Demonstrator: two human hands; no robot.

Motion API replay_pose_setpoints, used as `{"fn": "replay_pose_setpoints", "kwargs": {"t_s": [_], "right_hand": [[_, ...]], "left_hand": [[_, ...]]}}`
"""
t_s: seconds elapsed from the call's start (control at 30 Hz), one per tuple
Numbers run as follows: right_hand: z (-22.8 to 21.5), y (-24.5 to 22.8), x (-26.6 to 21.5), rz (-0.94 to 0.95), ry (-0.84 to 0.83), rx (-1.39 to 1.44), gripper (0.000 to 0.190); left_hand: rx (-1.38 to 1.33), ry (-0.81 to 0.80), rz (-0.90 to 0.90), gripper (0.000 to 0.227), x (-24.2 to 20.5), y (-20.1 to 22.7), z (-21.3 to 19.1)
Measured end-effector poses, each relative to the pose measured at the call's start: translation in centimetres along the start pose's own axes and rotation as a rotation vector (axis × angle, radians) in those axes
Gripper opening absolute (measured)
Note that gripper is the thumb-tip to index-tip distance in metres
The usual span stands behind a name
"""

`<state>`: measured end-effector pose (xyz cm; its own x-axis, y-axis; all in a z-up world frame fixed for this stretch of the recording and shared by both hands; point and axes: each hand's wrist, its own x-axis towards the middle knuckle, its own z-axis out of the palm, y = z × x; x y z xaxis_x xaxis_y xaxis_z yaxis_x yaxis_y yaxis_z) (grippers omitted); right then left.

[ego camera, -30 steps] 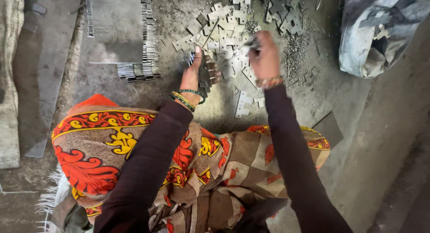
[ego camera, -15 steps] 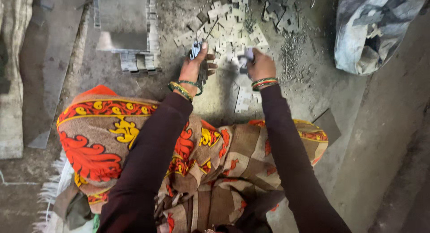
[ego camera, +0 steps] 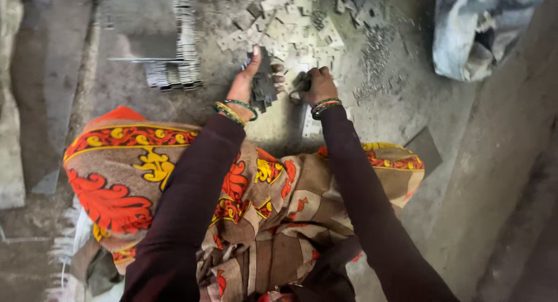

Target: The person sits on the floor and repeatedly picks up small metal parts, aligns them, and stacks them into neat piles. They also use a flat metal sheet to sweep debris into a sack.

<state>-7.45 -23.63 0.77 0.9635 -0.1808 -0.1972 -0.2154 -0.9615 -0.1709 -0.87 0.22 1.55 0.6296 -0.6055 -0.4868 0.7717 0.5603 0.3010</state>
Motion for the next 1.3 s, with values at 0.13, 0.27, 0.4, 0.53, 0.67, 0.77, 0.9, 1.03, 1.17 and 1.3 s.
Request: {"fn": "replay_pose_setpoints", "kwargs": {"t_s": [0.13,0.27,0.4,0.53,0.67,0.77,0.9,1.03,1.17,1.3], "right_hand": [[-3.5,3.0,1.0,0.237,-0.114,0.440,0.021],[-6.3,4.1,1.6,-0.053,0.005,0.700,0.028],[-5.8,3.0,-1.1,0.058,-0.004,0.394,0.033],[-0.6,0.1,-7.4,0.037,-0.725,-0.530,0.038],[4.2,1.7,-10.7,0.668,-0.467,-0.072,0.042],[3.3,3.9,-9.5,0.537,-0.033,0.466,0.035],[-2.2,4.6,-7.1,0.303,0.048,0.852,0.023],[-6.0,4.0,-3.8,0.080,-0.043,1.013,0.039],[-3.4,4.5,-1.7,0.164,0.158,-0.034,0.045],[-0.4,7.4,-2.3,0.323,0.124,0.064,0.059]], "left_hand": [[0.129,0.050,-0.062,0.061,1.6,0.2,-0.3],[0.228,0.016,-0.204,0.073,0.8,-0.3,-0.5],[0.119,-0.324,-0.289,0.083,-0.5,-0.8,1.4],[0.174,-0.247,-0.379,0.079,-1.4,-0.1,2.1],[0.256,-0.219,-0.231,0.071,-1.1,-1.3,1.4],[0.298,-0.131,-0.172,0.065,-0.3,-1.4,0.9],[0.251,-0.047,-0.233,0.062,-0.2,-1.4,0.2],[0.220,-0.194,-0.288,0.075,-0.5,-1.4,0.6],[0.181,-0.369,-0.395,0.073,-0.9,-1.6,1.2],[0.261,-0.291,-0.308,0.069,0.0,-2.3,1.4]]}}
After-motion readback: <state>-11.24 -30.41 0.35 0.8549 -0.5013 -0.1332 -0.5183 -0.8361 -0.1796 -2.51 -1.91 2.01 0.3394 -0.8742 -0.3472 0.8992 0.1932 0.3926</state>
